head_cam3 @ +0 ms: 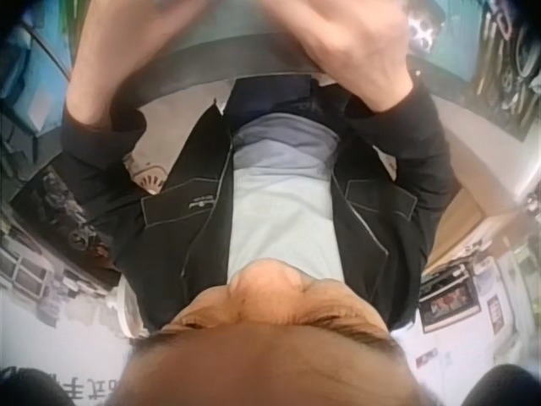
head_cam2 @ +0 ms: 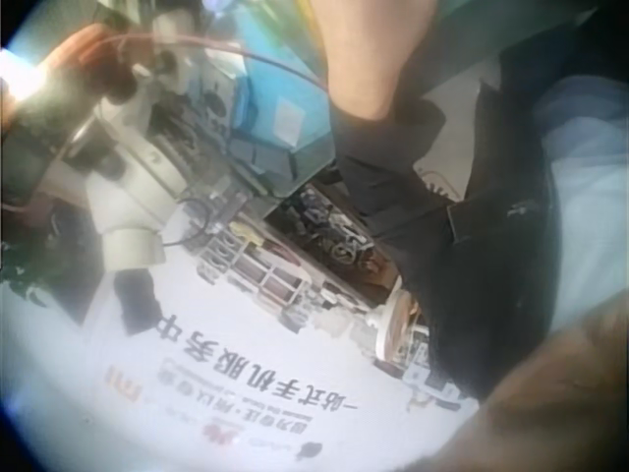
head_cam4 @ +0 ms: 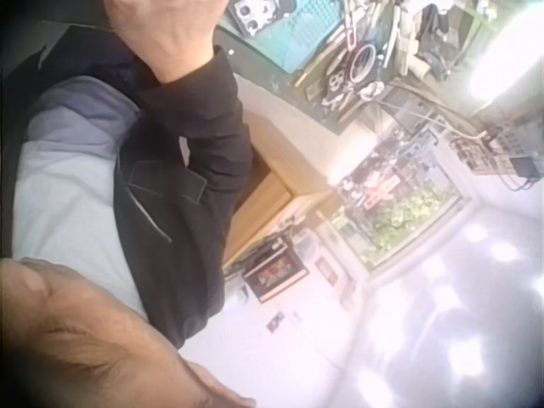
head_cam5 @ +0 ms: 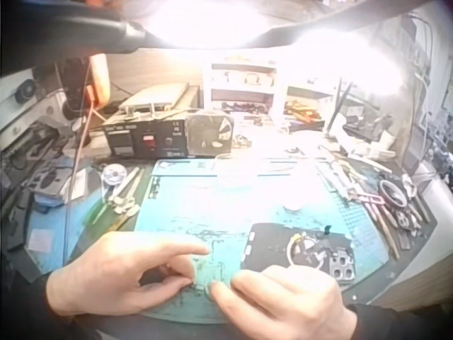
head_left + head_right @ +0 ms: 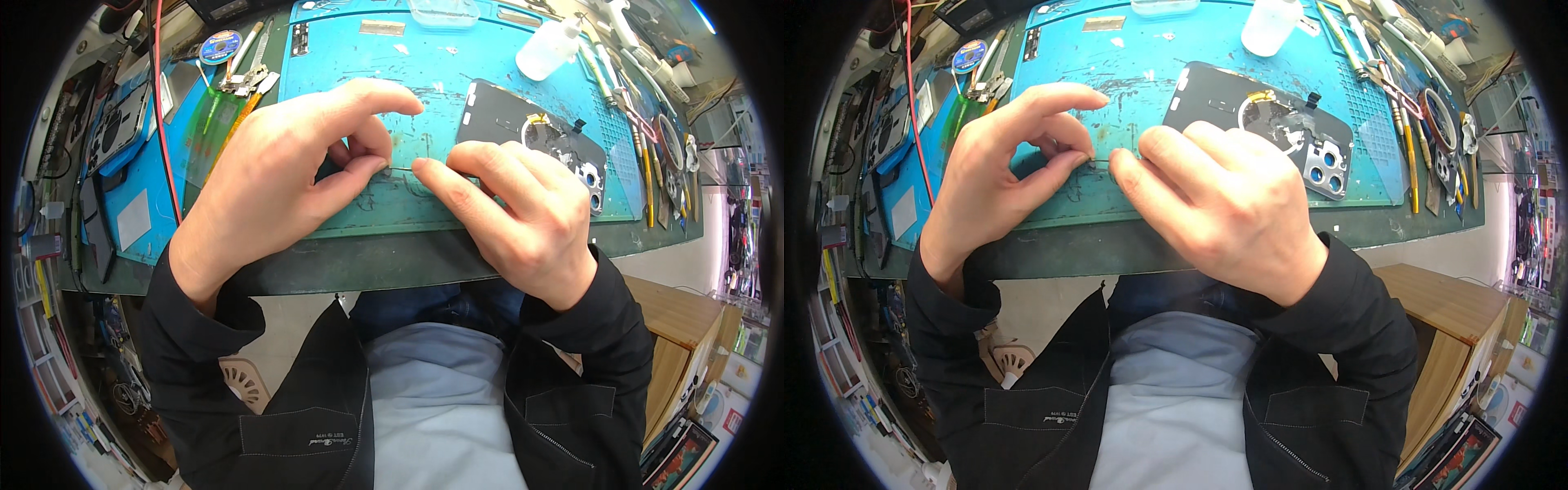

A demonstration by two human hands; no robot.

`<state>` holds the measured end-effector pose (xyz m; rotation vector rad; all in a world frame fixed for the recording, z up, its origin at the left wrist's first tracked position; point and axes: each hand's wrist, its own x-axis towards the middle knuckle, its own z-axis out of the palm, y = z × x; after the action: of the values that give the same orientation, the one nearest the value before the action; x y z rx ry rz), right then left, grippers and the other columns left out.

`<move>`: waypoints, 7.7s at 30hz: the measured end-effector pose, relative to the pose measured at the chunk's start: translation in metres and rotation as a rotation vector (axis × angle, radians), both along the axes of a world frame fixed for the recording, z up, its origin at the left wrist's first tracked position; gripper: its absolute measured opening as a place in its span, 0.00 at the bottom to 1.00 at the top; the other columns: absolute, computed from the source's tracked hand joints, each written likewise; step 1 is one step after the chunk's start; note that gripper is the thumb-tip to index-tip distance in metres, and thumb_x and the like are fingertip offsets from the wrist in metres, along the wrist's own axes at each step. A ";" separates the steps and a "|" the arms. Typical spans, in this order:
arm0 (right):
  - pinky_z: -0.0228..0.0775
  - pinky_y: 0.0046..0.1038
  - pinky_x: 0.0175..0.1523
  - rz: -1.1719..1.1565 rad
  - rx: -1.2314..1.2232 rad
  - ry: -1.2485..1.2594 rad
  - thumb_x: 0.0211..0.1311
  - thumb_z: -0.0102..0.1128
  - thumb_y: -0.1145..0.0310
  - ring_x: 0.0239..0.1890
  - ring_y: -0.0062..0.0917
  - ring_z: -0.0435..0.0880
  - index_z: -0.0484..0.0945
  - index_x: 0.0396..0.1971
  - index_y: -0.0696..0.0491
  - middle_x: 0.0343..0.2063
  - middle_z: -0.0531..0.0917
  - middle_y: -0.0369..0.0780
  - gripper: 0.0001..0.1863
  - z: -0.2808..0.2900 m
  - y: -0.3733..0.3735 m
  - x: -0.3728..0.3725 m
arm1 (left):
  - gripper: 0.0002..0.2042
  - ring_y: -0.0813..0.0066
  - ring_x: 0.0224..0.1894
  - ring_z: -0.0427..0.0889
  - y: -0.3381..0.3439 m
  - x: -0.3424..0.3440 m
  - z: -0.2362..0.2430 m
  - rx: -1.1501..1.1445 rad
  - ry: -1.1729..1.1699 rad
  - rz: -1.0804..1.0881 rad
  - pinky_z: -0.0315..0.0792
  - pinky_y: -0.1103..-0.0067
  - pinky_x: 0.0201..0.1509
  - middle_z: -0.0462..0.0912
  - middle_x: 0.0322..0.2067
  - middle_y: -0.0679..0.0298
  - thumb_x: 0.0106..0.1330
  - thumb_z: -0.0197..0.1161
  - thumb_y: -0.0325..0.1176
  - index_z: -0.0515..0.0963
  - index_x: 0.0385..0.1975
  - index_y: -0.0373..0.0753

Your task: The person works on a disassembled smartphone back cover, using a hot air gun, a brush, and a syringe-like dispenser to apply adhesive around the camera module area. They handle small components and tools on a cluttered workbench.

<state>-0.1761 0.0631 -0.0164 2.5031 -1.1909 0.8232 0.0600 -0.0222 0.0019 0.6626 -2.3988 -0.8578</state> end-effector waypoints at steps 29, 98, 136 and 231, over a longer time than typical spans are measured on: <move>0.73 0.27 0.30 0.029 -0.003 -0.024 0.44 0.66 0.72 0.27 0.26 0.81 0.88 0.42 0.54 0.33 0.82 0.37 0.20 -0.002 -0.001 0.000 | 0.28 0.77 0.40 0.87 0.001 0.002 0.000 -0.077 -0.049 -0.013 0.82 0.80 0.48 0.86 0.36 0.64 0.61 0.65 0.12 0.78 0.63 0.38; 0.74 0.28 0.29 0.024 -0.041 0.009 0.38 0.66 0.73 0.26 0.27 0.81 0.89 0.42 0.56 0.33 0.82 0.38 0.24 -0.003 -0.001 0.004 | 0.28 0.77 0.40 0.87 0.002 0.004 -0.003 -0.091 -0.034 0.012 0.82 0.79 0.45 0.86 0.36 0.65 0.61 0.64 0.13 0.78 0.63 0.40; 0.78 0.28 0.33 0.058 0.064 0.014 0.42 0.66 0.75 0.30 0.29 0.84 0.89 0.43 0.57 0.34 0.84 0.39 0.22 0.000 -0.003 0.002 | 0.29 0.76 0.40 0.88 0.004 0.002 -0.003 -0.134 -0.062 0.025 0.82 0.79 0.45 0.88 0.36 0.65 0.61 0.65 0.14 0.78 0.63 0.43; 0.77 0.28 0.34 0.032 0.017 -0.014 0.44 0.67 0.76 0.29 0.28 0.84 0.89 0.43 0.54 0.34 0.84 0.38 0.20 -0.003 -0.003 0.001 | 0.27 0.79 0.44 0.85 -0.003 0.002 -0.001 0.070 -0.037 0.003 0.79 0.82 0.48 0.85 0.37 0.66 0.65 0.63 0.16 0.73 0.66 0.38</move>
<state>-0.1756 0.0599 -0.0198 2.5408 -1.1700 0.8440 0.0623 -0.0248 0.0006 0.7139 -2.4096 -0.9393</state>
